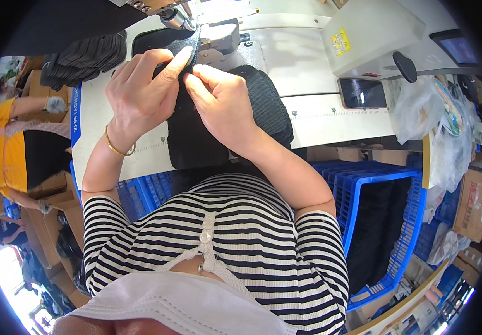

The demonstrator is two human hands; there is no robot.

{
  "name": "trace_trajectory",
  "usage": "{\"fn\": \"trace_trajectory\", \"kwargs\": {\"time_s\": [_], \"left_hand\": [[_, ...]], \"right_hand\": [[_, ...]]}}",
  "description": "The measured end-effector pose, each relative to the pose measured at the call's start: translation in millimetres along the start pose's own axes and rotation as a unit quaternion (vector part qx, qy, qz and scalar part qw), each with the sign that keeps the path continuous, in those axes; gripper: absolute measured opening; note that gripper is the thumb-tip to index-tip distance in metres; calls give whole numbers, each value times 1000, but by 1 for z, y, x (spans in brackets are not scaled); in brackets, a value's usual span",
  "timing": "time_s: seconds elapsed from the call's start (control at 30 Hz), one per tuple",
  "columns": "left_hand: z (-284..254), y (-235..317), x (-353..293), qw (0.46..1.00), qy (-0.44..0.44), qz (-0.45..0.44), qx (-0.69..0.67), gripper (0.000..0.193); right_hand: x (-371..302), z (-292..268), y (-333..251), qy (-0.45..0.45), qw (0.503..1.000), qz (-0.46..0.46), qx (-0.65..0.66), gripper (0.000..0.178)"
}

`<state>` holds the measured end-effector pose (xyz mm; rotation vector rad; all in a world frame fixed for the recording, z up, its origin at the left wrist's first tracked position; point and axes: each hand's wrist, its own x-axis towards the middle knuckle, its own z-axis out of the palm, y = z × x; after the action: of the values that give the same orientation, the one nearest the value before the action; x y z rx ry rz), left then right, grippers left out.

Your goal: The person positions shoe component pieces and stitches them together along the edges using a sewing machine.

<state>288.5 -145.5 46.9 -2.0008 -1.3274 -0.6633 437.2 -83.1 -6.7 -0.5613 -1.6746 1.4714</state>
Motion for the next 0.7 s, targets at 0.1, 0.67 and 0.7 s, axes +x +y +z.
{"fn": "trace_trajectory", "kwargs": {"time_s": [0.1, 0.67, 0.7], "left_hand": [[1, 14, -2, 1000, -6, -1, 16, 38], [22, 11, 15, 998, 2, -10, 69, 29], [24, 9, 15, 998, 2, -11, 69, 29]], "right_hand": [[-3, -3, -7, 14, 1000, -1, -5, 18], [8, -15, -13, 10, 999, 23, 23, 19], [10, -14, -13, 9, 999, 23, 22, 19]]}}
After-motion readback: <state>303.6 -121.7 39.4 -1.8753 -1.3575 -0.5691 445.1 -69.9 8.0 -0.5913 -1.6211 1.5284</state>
